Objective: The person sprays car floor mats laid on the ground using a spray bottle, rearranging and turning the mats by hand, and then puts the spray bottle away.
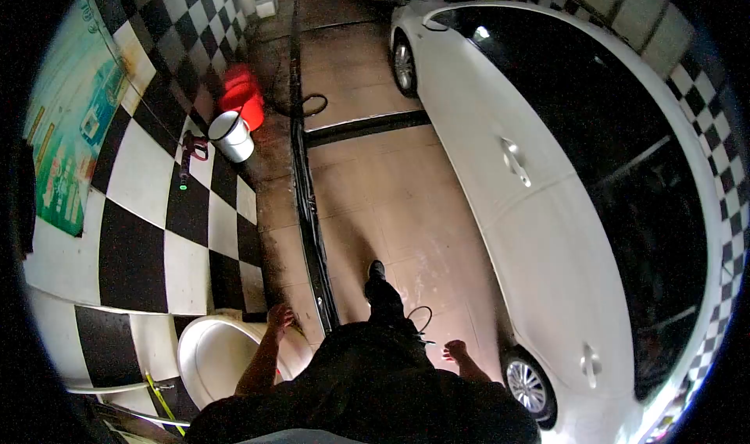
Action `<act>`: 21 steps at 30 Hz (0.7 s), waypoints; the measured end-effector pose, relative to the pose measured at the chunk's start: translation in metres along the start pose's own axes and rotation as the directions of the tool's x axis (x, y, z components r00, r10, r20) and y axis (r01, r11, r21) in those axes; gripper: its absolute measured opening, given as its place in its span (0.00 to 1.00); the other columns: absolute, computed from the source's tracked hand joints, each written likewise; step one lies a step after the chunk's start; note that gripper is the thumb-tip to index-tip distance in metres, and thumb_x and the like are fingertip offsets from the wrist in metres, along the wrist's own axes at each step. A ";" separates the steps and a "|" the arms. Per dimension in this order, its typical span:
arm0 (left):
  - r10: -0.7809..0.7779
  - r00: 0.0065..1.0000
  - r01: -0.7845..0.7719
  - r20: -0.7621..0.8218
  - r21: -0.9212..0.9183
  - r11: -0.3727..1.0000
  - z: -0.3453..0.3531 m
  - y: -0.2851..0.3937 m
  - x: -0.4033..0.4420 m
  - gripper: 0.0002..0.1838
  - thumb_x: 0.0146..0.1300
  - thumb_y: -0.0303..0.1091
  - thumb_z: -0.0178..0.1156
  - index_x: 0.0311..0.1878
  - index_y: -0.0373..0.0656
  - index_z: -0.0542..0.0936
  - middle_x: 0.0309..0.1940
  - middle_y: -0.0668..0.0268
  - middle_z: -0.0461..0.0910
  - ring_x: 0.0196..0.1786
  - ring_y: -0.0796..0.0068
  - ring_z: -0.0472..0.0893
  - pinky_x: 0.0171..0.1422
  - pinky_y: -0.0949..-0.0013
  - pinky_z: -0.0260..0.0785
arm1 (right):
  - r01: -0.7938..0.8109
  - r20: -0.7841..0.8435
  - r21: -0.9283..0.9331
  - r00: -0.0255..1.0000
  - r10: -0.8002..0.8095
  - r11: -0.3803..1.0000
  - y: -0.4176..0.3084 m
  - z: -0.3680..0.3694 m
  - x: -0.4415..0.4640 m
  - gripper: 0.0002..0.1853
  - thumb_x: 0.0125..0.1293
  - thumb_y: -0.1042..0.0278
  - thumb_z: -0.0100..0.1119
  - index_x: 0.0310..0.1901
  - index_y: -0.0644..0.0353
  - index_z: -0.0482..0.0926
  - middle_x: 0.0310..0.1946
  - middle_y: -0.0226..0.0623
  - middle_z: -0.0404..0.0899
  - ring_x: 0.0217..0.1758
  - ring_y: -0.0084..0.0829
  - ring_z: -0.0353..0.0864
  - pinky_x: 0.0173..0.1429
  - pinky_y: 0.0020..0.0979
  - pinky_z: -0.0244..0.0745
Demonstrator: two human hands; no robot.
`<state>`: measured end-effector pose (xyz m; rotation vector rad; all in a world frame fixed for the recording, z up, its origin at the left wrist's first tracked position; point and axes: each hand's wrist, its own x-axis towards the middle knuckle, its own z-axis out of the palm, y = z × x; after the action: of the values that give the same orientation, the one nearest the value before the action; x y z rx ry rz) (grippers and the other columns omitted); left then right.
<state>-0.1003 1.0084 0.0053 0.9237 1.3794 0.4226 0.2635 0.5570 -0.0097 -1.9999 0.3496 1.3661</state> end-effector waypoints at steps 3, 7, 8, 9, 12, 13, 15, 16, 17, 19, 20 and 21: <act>-0.091 0.958 0.192 0.271 -0.374 0.907 0.006 0.013 0.034 0.18 0.62 0.46 0.46 0.46 0.43 0.73 0.34 0.66 0.75 0.33 0.69 0.75 0.34 0.67 0.67 | -0.099 0.096 0.168 0.992 0.084 0.981 -0.021 0.004 0.075 0.06 0.57 0.64 0.54 0.36 0.52 0.72 0.26 0.39 0.76 0.22 0.36 0.77 0.26 0.39 0.76; -0.138 0.962 0.190 0.237 -0.209 0.959 0.019 0.064 0.080 0.17 0.57 0.45 0.57 0.44 0.43 0.75 0.31 0.66 0.77 0.28 0.76 0.75 0.30 0.71 0.68 | -0.032 0.055 0.107 0.998 0.026 0.994 -0.147 0.023 0.082 0.07 0.56 0.65 0.53 0.36 0.54 0.71 0.26 0.40 0.74 0.24 0.39 0.76 0.26 0.40 0.75; -0.102 0.971 0.163 0.218 -0.279 0.946 0.014 0.074 0.094 0.18 0.57 0.46 0.57 0.44 0.42 0.75 0.31 0.66 0.77 0.29 0.76 0.75 0.30 0.71 0.68 | -0.025 0.086 0.052 0.996 0.020 0.998 -0.177 0.029 0.092 0.07 0.56 0.65 0.53 0.36 0.54 0.71 0.26 0.40 0.74 0.24 0.39 0.76 0.26 0.40 0.75; -0.035 0.991 0.071 0.133 -0.271 0.960 0.020 0.104 0.095 0.19 0.57 0.46 0.57 0.44 0.42 0.75 0.30 0.66 0.77 0.29 0.77 0.75 0.30 0.71 0.69 | 0.039 0.112 0.116 0.992 -0.052 0.992 -0.207 0.036 0.104 0.06 0.56 0.67 0.53 0.35 0.54 0.71 0.24 0.39 0.73 0.23 0.37 0.74 0.25 0.38 0.74; 0.128 0.984 -0.144 -0.121 -0.134 0.980 0.041 0.198 0.081 0.20 0.56 0.48 0.57 0.43 0.41 0.75 0.30 0.66 0.77 0.29 0.77 0.76 0.29 0.71 0.69 | 0.107 0.091 0.281 0.986 -0.137 0.954 -0.290 0.051 0.140 0.03 0.54 0.72 0.51 0.31 0.54 0.70 0.19 0.34 0.65 0.17 0.30 0.64 0.19 0.28 0.60; 0.088 0.989 -0.101 -0.122 -0.101 0.990 0.037 0.205 0.095 0.19 0.56 0.47 0.57 0.44 0.42 0.75 0.30 0.67 0.77 0.29 0.77 0.76 0.29 0.71 0.69 | 0.195 0.031 0.305 0.976 -0.214 0.932 -0.317 0.061 0.137 0.03 0.53 0.73 0.51 0.26 0.53 0.69 0.17 0.32 0.62 0.15 0.27 0.61 0.17 0.25 0.55; 0.045 0.990 -0.055 -0.135 -0.071 0.996 0.027 0.223 0.123 0.19 0.57 0.47 0.57 0.44 0.43 0.75 0.30 0.67 0.77 0.29 0.77 0.76 0.29 0.71 0.70 | 0.197 0.094 0.406 0.962 -0.255 0.892 -0.355 0.064 0.156 0.12 0.51 0.74 0.51 0.16 0.51 0.61 0.13 0.28 0.54 0.14 0.23 0.55 0.14 0.24 0.47; -0.010 0.988 -0.002 -0.157 -0.079 0.997 0.020 0.233 0.138 0.19 0.57 0.47 0.57 0.45 0.44 0.75 0.30 0.67 0.77 0.28 0.77 0.76 0.30 0.70 0.70 | 0.059 0.136 0.529 0.979 -0.153 0.847 -0.370 0.067 0.164 0.19 0.49 0.75 0.51 0.12 0.48 0.53 0.12 0.25 0.47 0.13 0.20 0.51 0.14 0.24 0.43; -0.062 0.983 0.048 -0.173 -0.084 0.995 0.017 0.254 0.143 0.19 0.57 0.48 0.56 0.46 0.45 0.74 0.31 0.68 0.77 0.28 0.76 0.76 0.30 0.70 0.71 | 0.090 0.115 0.520 0.978 -0.174 0.850 -0.378 0.068 0.158 0.13 0.52 0.71 0.48 0.15 0.51 0.60 0.13 0.28 0.55 0.13 0.23 0.54 0.14 0.26 0.49; 0.007 0.981 -0.038 -0.196 -0.153 0.987 0.009 0.278 0.156 0.18 0.58 0.46 0.55 0.47 0.44 0.74 0.33 0.67 0.76 0.30 0.76 0.76 0.32 0.70 0.71 | 0.244 -0.229 0.315 0.957 -0.176 0.917 -0.389 0.098 0.105 0.08 0.55 0.66 0.47 0.21 0.55 0.65 0.17 0.34 0.65 0.14 0.28 0.60 0.16 0.30 0.58; 0.005 0.977 -0.040 -0.211 -0.159 0.987 0.000 0.287 0.172 0.17 0.59 0.44 0.54 0.47 0.43 0.74 0.33 0.67 0.76 0.31 0.77 0.76 0.33 0.71 0.70 | 0.243 -0.254 0.340 0.954 -0.160 0.908 -0.382 0.101 0.108 0.08 0.55 0.66 0.47 0.21 0.55 0.65 0.17 0.34 0.65 0.14 0.28 0.60 0.16 0.30 0.58; 0.007 0.978 -0.039 -0.209 -0.150 0.988 -0.007 0.300 0.192 0.16 0.60 0.42 0.53 0.47 0.43 0.73 0.34 0.66 0.76 0.32 0.77 0.75 0.35 0.72 0.70 | 0.204 -0.189 0.330 0.971 -0.147 0.922 -0.363 0.095 0.120 0.06 0.55 0.65 0.50 0.32 0.55 0.68 0.25 0.37 0.70 0.21 0.32 0.68 0.22 0.33 0.66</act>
<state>0.0052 1.3320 0.1104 0.7863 1.5035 0.6484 0.4493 0.9043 0.0008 -1.7983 0.4401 0.9578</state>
